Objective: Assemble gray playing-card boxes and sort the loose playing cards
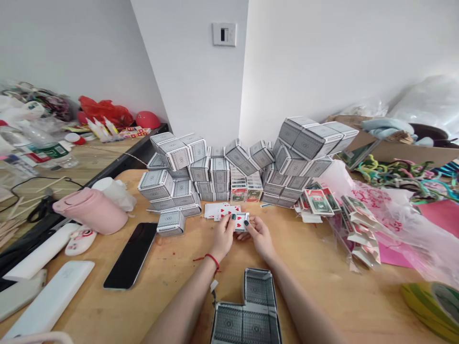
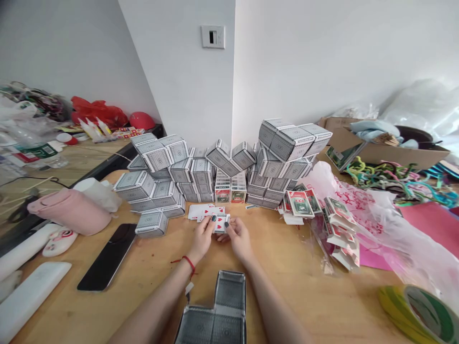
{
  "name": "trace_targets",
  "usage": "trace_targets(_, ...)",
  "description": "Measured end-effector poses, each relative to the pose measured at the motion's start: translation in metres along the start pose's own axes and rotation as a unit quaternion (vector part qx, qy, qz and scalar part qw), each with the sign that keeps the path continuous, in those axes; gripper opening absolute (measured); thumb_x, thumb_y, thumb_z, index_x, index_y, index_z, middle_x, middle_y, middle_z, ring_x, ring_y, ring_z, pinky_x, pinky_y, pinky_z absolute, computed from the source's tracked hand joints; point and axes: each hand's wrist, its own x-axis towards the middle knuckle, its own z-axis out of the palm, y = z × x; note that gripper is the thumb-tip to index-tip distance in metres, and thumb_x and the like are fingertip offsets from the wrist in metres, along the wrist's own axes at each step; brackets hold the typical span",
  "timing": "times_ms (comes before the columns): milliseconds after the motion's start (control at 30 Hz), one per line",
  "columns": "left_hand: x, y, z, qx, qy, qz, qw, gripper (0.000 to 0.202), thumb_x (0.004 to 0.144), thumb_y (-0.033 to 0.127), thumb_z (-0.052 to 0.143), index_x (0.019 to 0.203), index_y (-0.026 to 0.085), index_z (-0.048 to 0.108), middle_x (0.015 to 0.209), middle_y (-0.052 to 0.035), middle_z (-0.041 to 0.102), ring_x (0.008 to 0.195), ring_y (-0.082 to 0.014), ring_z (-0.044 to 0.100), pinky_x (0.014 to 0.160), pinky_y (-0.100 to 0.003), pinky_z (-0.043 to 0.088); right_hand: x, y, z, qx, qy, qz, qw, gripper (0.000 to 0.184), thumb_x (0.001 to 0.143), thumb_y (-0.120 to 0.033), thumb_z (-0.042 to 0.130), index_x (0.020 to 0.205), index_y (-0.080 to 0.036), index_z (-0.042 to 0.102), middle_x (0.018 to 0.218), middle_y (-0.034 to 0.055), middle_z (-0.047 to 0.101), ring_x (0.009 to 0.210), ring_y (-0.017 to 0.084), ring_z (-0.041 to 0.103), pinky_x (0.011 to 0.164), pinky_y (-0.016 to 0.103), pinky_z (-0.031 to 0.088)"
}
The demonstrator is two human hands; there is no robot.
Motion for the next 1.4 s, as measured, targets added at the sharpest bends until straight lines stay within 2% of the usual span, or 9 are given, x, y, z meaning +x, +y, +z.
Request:
trace_targets(200, -0.0032, 0.0009, 0.0022, 0.058, -0.013, 0.019, 0.998, 0.031, 0.079, 0.040, 0.040, 0.062, 0.016, 0.050, 0.055, 0.0005, 0.049, 0.052, -0.0106, 0.042, 0.049, -0.021, 0.031, -0.0024, 0.0020, 0.0040, -0.100, 0.023, 0.006, 0.995, 0.042, 0.075, -0.060, 0.037, 0.068, -0.019, 0.045, 0.040, -0.0026, 0.054, 0.030, 0.011, 0.047, 0.034, 0.021, 0.035)
trace_targets(367, -0.0048, -0.0015, 0.0029, 0.075, -0.023, 0.012, 0.997, 0.039, 0.079, 0.043, 0.039, 0.052, 0.015, 0.045, 0.048, 0.0014, 0.043, 0.047, -0.0090, 0.037, 0.045, -0.021, 0.026, -0.0047, 0.0035, 0.0038, -0.189, 0.057, -0.011, 0.980, 0.043, 0.077, -0.058, 0.036, 0.059, -0.020, 0.045, 0.028, -0.0057, 0.041, 0.023, 0.009, 0.034, 0.029, 0.020, 0.022)
trace_targets(600, -0.0043, -0.0006, 0.0028, 0.080, -0.017, 0.006, 0.997, 0.039, 0.079, 0.043, 0.040, 0.051, 0.016, 0.043, 0.049, 0.0021, 0.042, 0.048, -0.0089, 0.036, 0.046, -0.021, 0.026, -0.0063, 0.0028, 0.0014, -0.280, 0.129, -0.086, 0.947, 0.048, 0.077, -0.056, 0.038, 0.046, -0.019, 0.038, 0.032, -0.0039, 0.038, 0.031, 0.008, 0.035, 0.036, 0.022, 0.024)
trace_targets(733, -0.0046, 0.0022, 0.0034, 0.074, -0.002, 0.011, 0.997, 0.033, 0.080, 0.040, 0.040, 0.061, 0.015, 0.050, 0.055, 0.0009, 0.047, 0.052, -0.0100, 0.040, 0.049, -0.022, 0.031, -0.0039, 0.0033, 0.0015, -0.203, 0.096, -0.066, 0.972, 0.037, 0.074, -0.054, 0.045, 0.064, -0.019, 0.048, 0.038, -0.0043, 0.045, 0.033, 0.010, 0.039, 0.036, 0.022, 0.029)
trace_targets(800, -0.0047, 0.0031, 0.0031, 0.055, 0.001, 0.021, 0.998, 0.022, 0.079, 0.036, 0.043, 0.080, 0.016, 0.055, 0.064, -0.0001, 0.052, 0.056, -0.0106, 0.046, 0.053, -0.022, 0.035, -0.0025, 0.0041, 0.0008, -0.183, 0.092, -0.064, 0.977, 0.035, 0.071, -0.053, 0.051, 0.076, -0.018, 0.051, 0.043, -0.0041, 0.049, 0.035, 0.011, 0.041, 0.035, 0.021, 0.030)
trace_targets(900, -0.0044, 0.0026, 0.0019, 0.025, 0.001, 0.030, 0.999, 0.033, 0.076, 0.028, 0.050, 0.108, 0.019, 0.048, 0.078, -0.0026, 0.056, 0.062, -0.0114, 0.052, 0.058, -0.023, 0.042, -0.0012, 0.0052, -0.0005, -0.187, 0.100, -0.076, 0.974, 0.035, 0.071, -0.051, 0.052, 0.083, -0.018, 0.053, 0.048, -0.0037, 0.049, 0.038, 0.010, 0.042, 0.036, 0.021, 0.031)
trace_targets(1033, -0.0045, 0.0011, 0.0014, 0.028, -0.016, 0.035, 0.999, 0.028, 0.076, 0.024, 0.049, 0.103, 0.020, 0.054, 0.094, -0.0064, 0.059, 0.077, -0.0153, 0.056, 0.067, -0.027, 0.046, -0.0006, 0.0058, -0.0017, -0.185, 0.081, -0.071, 0.977, 0.032, 0.075, -0.049, 0.048, 0.082, -0.019, 0.054, 0.057, -0.0012, 0.053, 0.041, 0.010, 0.043, 0.039, 0.022, 0.034)
trace_targets(1167, -0.0054, 0.0036, 0.0022, 0.035, -0.011, 0.009, 0.999, 0.028, 0.079, 0.022, 0.042, 0.104, 0.021, 0.054, 0.095, -0.0059, 0.060, 0.077, -0.0164, 0.056, 0.067, -0.029, 0.046, 0.0010, 0.0064, -0.0031, -0.160, 0.098, -0.063, 0.980, 0.036, 0.076, -0.050, 0.045, 0.091, -0.020, 0.056, 0.056, -0.0009, 0.054, 0.041, 0.012, 0.044, 0.038, 0.023, 0.033)
trace_targets(1400, -0.0043, 0.0066, 0.0028, 0.113, 0.001, 0.112, 0.987, 0.028, 0.073, 0.010, 0.046, 0.097, 0.021, 0.056, 0.099, -0.0045, 0.057, 0.095, -0.0167, 0.051, 0.085, -0.032, 0.039, -0.0008, 0.0055, -0.0016, -0.183, 0.065, -0.067, 0.979, 0.042, 0.078, -0.044, 0.042, 0.112, -0.020, 0.052, 0.063, 0.0020, 0.059, 0.058, 0.018, 0.055, 0.048, 0.025, 0.040)
